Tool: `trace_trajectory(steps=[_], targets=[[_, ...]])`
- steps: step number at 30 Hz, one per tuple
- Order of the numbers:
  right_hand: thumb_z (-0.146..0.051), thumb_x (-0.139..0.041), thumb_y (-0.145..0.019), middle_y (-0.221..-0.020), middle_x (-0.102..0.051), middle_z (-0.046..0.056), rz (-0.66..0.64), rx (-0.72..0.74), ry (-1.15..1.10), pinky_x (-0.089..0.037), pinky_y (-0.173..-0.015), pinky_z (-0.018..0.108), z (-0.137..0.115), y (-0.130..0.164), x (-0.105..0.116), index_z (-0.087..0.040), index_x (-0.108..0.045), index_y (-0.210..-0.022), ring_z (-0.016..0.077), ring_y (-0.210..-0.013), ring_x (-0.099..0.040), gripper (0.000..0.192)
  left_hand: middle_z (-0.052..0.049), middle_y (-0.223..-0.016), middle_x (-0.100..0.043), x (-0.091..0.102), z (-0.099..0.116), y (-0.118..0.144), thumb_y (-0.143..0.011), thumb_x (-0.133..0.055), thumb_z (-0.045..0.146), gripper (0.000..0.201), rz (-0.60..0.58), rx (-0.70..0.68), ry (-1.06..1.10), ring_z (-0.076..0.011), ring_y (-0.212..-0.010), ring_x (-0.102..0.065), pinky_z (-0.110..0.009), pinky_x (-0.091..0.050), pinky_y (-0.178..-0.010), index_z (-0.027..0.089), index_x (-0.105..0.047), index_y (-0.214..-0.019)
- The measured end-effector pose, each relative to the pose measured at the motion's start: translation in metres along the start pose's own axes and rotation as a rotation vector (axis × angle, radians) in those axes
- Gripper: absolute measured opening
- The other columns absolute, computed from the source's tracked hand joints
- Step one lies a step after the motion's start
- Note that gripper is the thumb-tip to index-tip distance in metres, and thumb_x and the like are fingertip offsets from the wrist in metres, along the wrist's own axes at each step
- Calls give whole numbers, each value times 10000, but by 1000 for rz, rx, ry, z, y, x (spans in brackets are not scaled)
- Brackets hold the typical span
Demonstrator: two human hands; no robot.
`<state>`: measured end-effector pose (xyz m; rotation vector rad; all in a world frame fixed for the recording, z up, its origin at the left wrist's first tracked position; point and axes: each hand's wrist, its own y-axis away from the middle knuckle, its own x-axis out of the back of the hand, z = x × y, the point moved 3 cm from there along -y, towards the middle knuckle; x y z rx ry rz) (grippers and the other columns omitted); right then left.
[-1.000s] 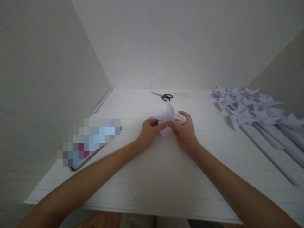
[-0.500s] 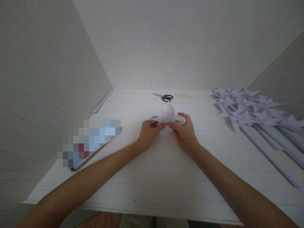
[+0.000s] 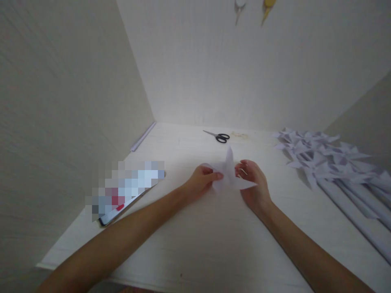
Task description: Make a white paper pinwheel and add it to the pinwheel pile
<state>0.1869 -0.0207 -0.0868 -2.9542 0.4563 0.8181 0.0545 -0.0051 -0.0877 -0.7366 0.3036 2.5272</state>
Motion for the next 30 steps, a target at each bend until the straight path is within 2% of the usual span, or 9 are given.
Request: trace_trajectory(steps=[3, 5, 7, 9, 12, 17, 23, 26, 30], targets=[[-319, -581, -610, -557, -515, -53, 44, 18, 129, -341, -443, 191, -2, -10, -1, -181, -489, -617, 65, -463, -453, 166, -38, -612, -643, -6, -1, 5, -485, -704, 171, 189, -121, 85, 55, -122, -579, -570, -259, -425, -658, 93, -647, -647], [-264, -578, -607, -516, -485, -61, 10, 59, 281, -317, -428, 190, -2, -21, -10, -175, -481, -586, 61, -436, -419, 133, -34, -605, -638, -7, -1, 8, -456, -721, 167, 226, -181, 127, 107, -122, -576, -569, -249, -426, -637, 93, -644, -655], [-213, -581, -603, -502, -477, -58, -140, 142, 510, -316, -435, 195, 1, -34, -29, -166, -502, -595, 69, -444, -416, 93, -34, -606, -631, -7, -1, 10, -425, -739, 175, 269, -223, 180, 142, -115, -567, -562, -232, -422, -609, 83, -639, -657], [-207, -567, -626, -504, -471, -53, -355, 313, 838, -322, -447, 200, 7, -46, -54, -163, -504, -604, 78, -460, -422, 80, -35, -609, -619, -6, -1, 12, -402, -755, 206, 310, -271, 225, 152, -103, -549, -549, -218, -413, -580, 71, -635, -654], [-217, -513, -700, -581, -534, -15, -488, 479, 1299, -352, -503, 202, 27, -67, -91, -153, -515, -627, 85, -525, -467, 97, -30, -620, -602, -6, 0, 15, -371, -769, 256, 358, -363, 254, 154, -92, -550, -528, -205, -397, -559, 75, -631, -648], [-311, -501, -735, -705, -602, 29, -517, 521, 1463, -368, -571, 232, 60, -97, -139, -164, -533, -684, 126, -645, -523, 159, -19, -616, -575, -3, -1, 17, -363, -773, 287, 382, -457, 272, 164, -94, -581, -511, -205, -387, -575, 91, -623, -655], [-471, -452, -750, -832, -617, 96, -574, 562, 1650, -381, -684, 328, 85, -107, -172, -158, -527, -795, 209, -779, -552, 325, -29, -658, -565, 4, -13, 15, -375, -734, 423, 397, -641, 253, 113, -137, -631, -533, -257, -397, -598, 116, -562, -558], [-384, -431, -789, -903, -611, 114, -607, 567, 1708, -383, -712, 349, 92, -108, -180, -148, -514, -870, 224, -821, -557, 263, -39, -679, -569, 6, -17, 15, -390, -714, 450, 400, -721, 260, 90, -171, -676, -546, -287, -400, -615, 125, -533, -536], [-216, -352, -832, -971, -593, 136, -633, 556, 1749, -383, -738, 348, 94, -107, -183, -129, -490, -944, 224, -880, -549, 198, -32, -647, -556, 5, -14, 16, -418, -715, 397, 355, -776, 260, 113, -150, -618, -528, -278, -386, -589, 122, -509, -507]])
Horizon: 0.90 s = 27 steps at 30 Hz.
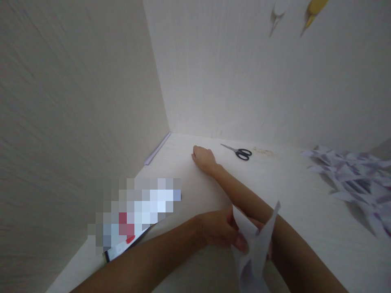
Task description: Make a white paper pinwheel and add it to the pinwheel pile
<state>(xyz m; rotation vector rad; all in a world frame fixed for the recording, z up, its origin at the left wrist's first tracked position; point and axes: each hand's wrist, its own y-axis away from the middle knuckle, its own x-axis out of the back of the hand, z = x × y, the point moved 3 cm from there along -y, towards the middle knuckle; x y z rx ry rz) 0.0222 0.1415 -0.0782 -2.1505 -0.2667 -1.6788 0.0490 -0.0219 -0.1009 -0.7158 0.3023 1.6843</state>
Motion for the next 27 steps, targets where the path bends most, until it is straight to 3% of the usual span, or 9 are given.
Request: trace_trajectory(steps=[5, 9, 12, 13, 16, 19, 21, 24, 27], targets=[[-201, -351, -843, -965, -586, 159, -15, 24, -28, -387, -731, 313, 6, 17, 6, -108, -484, -931, 213, -878, -551, 184, -37, -678, -555, 1, 9, 3, -441, -715, 379, 335, 82, -35, -12, -119, -606, -500, -240, -364, -568, 113, -555, -566], [-212, -367, -839, -813, -622, 103, 50, 6, -127, -392, -630, 254, 27, 53, 22, -122, -501, -865, 166, -732, -569, 163, -38, -682, -563, 6, 18, 5, -420, -736, 332, 376, 254, -97, 54, -125, -660, -506, -237, -370, -629, 102, -617, -692], [-192, -392, -813, -635, -606, 36, 107, -40, -219, -389, -537, 216, 52, 92, 39, -131, -516, -768, 116, -574, -547, 146, -31, -632, -576, 8, 24, 4, -399, -743, 247, 339, 441, -152, 90, -109, -610, -515, -222, -376, -612, 89, -622, -674], [-199, -383, -811, -599, -591, 18, 142, -63, -270, -391, -513, 209, 62, 107, 45, -134, -515, -748, 104, -538, -537, 160, -29, -625, -585, 9, 25, 4, -398, -739, 216, 319, 509, -166, 90, -107, -596, -520, -221, -380, -602, 90, -623, -667], [-228, -489, -723, -535, -561, -8, 315, -225, -720, -411, -470, 222, 97, 151, 62, -139, -536, -684, 106, -484, -529, 108, -31, -618, -616, 8, 27, -2, -430, -714, 165, 262, 672, -196, 43, -112, -572, -541, -240, -404, -620, 90, -634, -667], [-257, -579, -649, -571, -585, 4, 506, -414, -963, -452, -527, 255, 121, 189, 74, -131, -564, -709, 112, -515, -553, 140, -23, -564, -618, 7, 27, -10, -451, -702, 163, 201, 769, -194, -69, -129, -585, -562, -258, -422, -654, 94, -639, -629], [-254, -594, -644, -591, -589, 5, 636, -460, -998, -457, -554, 260, 124, 207, 82, -134, -572, -742, 110, -532, -556, 156, -10, -545, -615, 9, 27, -14, -446, -703, 171, 171, 868, -235, -126, -124, -566, -562, -264, -429, -658, 109, -629, -588], [-250, -560, -691, -625, -580, 0, 802, -405, -923, -452, -558, 250, 109, 224, 93, -152, -564, -770, 103, -552, -548, 126, -7, -529, -607, 14, 23, -18, -484, -682, 190, 120, 990, -274, -198, -110, -517, -550, -261, -433, -619, 112, -611, -542], [-242, -520, -730, -629, -568, -2, 795, -330, -802, -439, -533, 239, 86, 229, 93, -161, -545, -791, 107, -555, -541, 104, -20, -593, -622, 21, 18, -21, -529, -658, 206, 120, 1072, -329, -282, -113, -557, -560, -256, -432, -614, 107, -616, -582]])
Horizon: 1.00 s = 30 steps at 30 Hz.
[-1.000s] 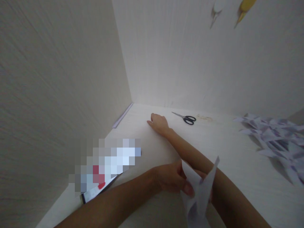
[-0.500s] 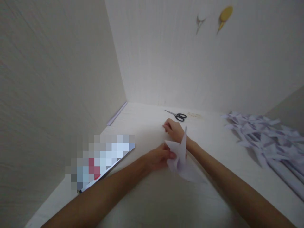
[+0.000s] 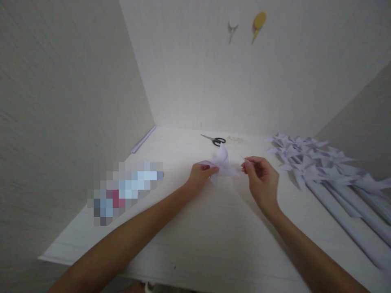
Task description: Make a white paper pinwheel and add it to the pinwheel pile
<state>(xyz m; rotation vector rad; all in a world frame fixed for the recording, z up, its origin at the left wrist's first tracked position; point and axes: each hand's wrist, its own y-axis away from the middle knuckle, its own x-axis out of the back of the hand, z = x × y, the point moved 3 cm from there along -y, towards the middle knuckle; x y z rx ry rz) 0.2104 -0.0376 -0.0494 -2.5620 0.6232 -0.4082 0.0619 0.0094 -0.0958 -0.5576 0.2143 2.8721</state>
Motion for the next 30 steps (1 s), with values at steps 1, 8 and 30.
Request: trace_trajectory(steps=[1, 8, 30], targets=[[-237, -504, -743, -619, -565, -3, -49, 30, 40, -435, -526, 238, -2, 5, -5, -164, -540, -793, 111, -553, -541, 95, -18, -585, -614, 1, -2, -1, -539, -647, 205, 117, 41, -22, -30, -112, -552, -554, -253, -429, -598, 103, -615, -587], [-191, -425, -788, -676, -600, 20, -298, 264, 314, -434, -583, 254, 6, 30, -27, -179, -519, -829, 128, -597, -567, 102, 23, -495, -546, 11, 0, -3, -562, -631, 244, 135, 187, -135, -195, -78, -455, -470, -213, -363, -477, 114, -595, -559], [-158, -461, -736, -608, -585, -6, -235, 211, 372, -421, -512, 229, 6, 25, -28, -193, -557, -784, 105, -506, -516, 112, 17, -630, -579, 0, 8, 4, -570, -598, 176, 101, 113, -173, -264, -102, -601, -539, -220, -415, -597, 140, -586, -664]])
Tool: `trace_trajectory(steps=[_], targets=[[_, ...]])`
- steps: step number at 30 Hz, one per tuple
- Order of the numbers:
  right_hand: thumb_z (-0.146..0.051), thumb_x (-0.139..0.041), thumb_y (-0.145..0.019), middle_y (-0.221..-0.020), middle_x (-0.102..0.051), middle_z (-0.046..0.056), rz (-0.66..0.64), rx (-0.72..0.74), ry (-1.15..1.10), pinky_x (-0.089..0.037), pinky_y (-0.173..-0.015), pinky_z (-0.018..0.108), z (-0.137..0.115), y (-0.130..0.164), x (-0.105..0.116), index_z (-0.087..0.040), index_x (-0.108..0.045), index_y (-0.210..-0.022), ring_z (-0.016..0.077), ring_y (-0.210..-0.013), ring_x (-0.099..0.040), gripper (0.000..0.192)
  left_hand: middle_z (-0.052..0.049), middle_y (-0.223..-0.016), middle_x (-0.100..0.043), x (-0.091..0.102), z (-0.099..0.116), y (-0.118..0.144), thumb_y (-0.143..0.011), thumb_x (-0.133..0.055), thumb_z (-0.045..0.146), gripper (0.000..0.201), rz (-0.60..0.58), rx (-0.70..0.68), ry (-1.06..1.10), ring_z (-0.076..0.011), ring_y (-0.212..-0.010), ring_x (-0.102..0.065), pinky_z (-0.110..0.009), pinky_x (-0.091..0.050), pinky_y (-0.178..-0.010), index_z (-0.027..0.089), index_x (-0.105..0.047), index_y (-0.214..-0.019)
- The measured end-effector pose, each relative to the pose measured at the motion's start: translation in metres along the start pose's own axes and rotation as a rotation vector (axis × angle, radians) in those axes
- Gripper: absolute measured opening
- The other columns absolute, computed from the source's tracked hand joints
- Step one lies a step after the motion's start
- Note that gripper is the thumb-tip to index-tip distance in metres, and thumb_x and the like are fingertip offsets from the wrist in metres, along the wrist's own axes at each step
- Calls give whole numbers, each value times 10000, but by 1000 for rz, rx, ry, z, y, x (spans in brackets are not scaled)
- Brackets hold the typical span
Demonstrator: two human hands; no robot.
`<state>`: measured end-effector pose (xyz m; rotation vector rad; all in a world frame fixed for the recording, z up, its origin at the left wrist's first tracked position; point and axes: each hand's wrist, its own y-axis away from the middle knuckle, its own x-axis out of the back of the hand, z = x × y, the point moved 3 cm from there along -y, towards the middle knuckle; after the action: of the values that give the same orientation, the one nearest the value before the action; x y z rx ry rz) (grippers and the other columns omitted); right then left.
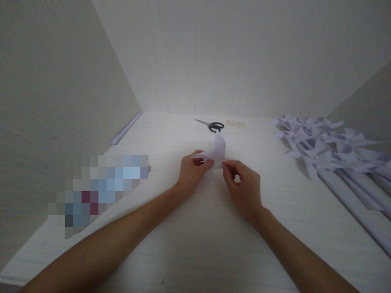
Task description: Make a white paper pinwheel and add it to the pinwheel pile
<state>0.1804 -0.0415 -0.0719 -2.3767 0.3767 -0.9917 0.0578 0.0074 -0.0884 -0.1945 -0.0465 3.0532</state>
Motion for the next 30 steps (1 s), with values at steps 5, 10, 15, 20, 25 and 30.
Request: trace_trajectory(steps=[5, 10, 15, 20, 25, 30], targets=[[-163, -474, -730, -583, -582, -8, 11, -16, 12, -390, -461, 214, 0, -1, 0, -190, -569, -754, 98, -467, -487, 101, 22, -616, -575, 0, 1, 1, -569, -599, 164, 94, 0, 22, 15, -99, -588, -537, -210, -411, -563, 140, -575, -657], [-170, -464, -740, -590, -589, -1, -2, -31, 0, -392, -474, 217, 1, -1, 1, -184, -573, -754, 103, -482, -504, 111, 27, -635, -582, 0, -1, 0, -583, -597, 162, 85, -3, 14, 28, -88, -603, -539, -205, -414, -598, 141, -586, -665], [-179, -454, -751, -613, -605, 2, -12, -41, -9, -399, -489, 217, 1, -1, 1, -180, -571, -763, 104, -500, -520, 118, 30, -637, -578, 0, -2, 0, -576, -603, 164, 80, 15, 21, 15, -90, -608, -539, -208, -416, -606, 142, -593, -652], [-175, -459, -752, -613, -607, 4, -13, -43, -7, -394, -479, 211, 1, -2, 1, -171, -576, -770, 99, -488, -513, 119, 28, -646, -579, 0, -1, 1, -579, -608, 170, 90, 5, 26, 27, -89, -619, -538, -204, -418, -606, 141, -600, -664], [-158, -465, -749, -615, -605, 5, 6, -29, -10, -382, -464, 205, 1, -2, 1, -159, -581, -770, 95, -484, -503, 118, 7, -691, -586, 2, -2, 0, -587, -603, 207, 81, 20, 9, -43, -90, -633, -540, -214, -420, -610, 137, -633, -613], [-154, -468, -750, -618, -597, 6, 19, -15, -12, -379, -468, 202, 1, -1, 2, -151, -585, -781, 90, -491, -490, 121, 10, -678, -571, 2, -2, -1, -599, -582, 194, 74, 11, -3, -44, -88, -625, -529, -210, -406, -586, 139, -632, -597]])
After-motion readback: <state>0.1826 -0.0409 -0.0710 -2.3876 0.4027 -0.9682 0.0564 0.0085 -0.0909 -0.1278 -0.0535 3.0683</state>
